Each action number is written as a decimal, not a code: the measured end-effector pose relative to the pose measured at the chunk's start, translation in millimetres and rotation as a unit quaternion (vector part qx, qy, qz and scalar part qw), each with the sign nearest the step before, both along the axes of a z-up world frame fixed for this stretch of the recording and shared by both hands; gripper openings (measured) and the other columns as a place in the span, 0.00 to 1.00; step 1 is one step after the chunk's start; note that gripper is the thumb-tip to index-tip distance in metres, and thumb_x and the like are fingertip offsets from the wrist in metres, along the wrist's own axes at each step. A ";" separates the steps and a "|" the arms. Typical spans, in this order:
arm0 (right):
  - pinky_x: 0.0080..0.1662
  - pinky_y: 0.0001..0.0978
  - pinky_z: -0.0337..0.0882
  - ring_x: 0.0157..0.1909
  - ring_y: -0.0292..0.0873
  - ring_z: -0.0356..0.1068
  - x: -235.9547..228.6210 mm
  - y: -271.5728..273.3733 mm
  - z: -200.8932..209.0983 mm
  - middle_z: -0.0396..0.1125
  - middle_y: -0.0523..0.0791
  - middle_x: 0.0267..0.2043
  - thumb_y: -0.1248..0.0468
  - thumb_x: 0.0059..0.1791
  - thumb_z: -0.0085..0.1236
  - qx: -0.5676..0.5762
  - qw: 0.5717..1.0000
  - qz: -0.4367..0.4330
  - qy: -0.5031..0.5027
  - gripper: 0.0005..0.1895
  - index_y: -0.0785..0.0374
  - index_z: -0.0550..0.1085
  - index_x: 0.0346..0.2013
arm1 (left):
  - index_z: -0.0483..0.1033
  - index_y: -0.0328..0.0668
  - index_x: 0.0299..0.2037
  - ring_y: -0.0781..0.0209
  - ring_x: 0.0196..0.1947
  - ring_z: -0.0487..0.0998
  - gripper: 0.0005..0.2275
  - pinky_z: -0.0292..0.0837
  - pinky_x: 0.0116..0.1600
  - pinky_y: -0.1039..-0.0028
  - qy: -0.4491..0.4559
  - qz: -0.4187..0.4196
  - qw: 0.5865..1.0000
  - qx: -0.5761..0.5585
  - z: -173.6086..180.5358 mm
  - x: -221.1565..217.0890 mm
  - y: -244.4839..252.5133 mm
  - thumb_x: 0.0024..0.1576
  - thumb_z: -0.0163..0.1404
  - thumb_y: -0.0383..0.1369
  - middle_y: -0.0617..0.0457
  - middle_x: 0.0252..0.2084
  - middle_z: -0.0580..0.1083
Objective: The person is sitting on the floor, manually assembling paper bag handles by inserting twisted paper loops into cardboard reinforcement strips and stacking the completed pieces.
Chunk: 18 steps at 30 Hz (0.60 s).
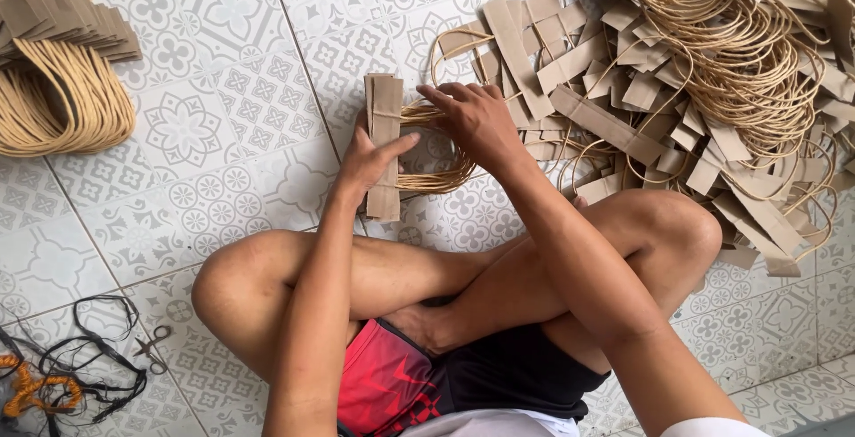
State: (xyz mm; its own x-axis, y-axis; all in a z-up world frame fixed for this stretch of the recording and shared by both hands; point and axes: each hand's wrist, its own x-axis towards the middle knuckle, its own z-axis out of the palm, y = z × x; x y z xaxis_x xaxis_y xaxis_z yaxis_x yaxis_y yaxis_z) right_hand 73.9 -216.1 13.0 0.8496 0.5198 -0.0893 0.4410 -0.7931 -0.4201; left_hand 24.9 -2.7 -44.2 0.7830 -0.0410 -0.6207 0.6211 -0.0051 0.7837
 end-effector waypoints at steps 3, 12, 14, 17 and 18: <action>0.51 0.43 0.68 0.49 0.48 0.74 0.1 -5.2 -12.9 0.73 0.41 0.50 0.52 0.54 0.55 -0.016 0.999 0.027 -0.026 0.14 0.46 0.77 0.54 | 0.52 0.41 0.72 0.43 0.37 0.84 0.45 0.87 0.35 0.64 0.019 -0.048 0.997 0.061 -34.9 -1.1 3.3 0.44 0.66 0.36 0.32 0.56 0.72; 0.57 0.44 0.60 0.53 0.42 0.71 -8.8 4.0 -13.8 0.74 0.38 0.47 0.50 0.56 0.53 -0.031 0.995 0.064 -0.072 0.10 0.48 0.76 0.45 | 0.73 0.31 0.53 0.37 0.44 0.82 0.29 0.70 0.52 0.42 0.043 -0.089 0.980 0.175 17.4 -8.4 -3.2 0.44 0.55 0.43 0.33 0.41 0.78; 0.56 0.43 0.61 0.52 0.41 0.72 -9.8 4.6 -14.1 0.75 0.38 0.45 0.51 0.56 0.52 -0.026 0.994 0.066 -0.080 0.09 0.48 0.76 0.43 | 0.74 0.34 0.50 0.44 0.33 0.82 0.25 0.73 0.45 0.48 0.028 -0.070 0.983 0.165 -23.2 -15.8 3.3 0.43 0.55 0.40 0.39 0.33 0.78; 0.55 0.44 0.62 0.49 0.44 0.73 -8.8 7.1 -8.8 0.75 0.41 0.42 0.52 0.53 0.57 -0.020 0.994 0.070 -0.078 0.11 0.51 0.74 0.46 | 0.70 0.33 0.56 0.53 0.21 0.81 0.26 0.77 0.34 0.58 -0.017 -0.030 0.992 0.120 12.3 -8.3 -2.2 0.44 0.53 0.34 0.43 0.27 0.77; 0.54 0.47 0.63 0.48 0.47 0.74 -9.6 7.2 -6.1 0.75 0.44 0.42 0.52 0.50 0.62 -0.022 0.995 0.072 -0.066 0.17 0.54 0.73 0.50 | 0.64 0.30 0.65 0.55 0.20 0.81 0.32 0.76 0.31 0.62 -0.046 -0.011 0.995 0.084 39.9 -3.8 -7.7 0.45 0.52 0.30 0.42 0.28 0.76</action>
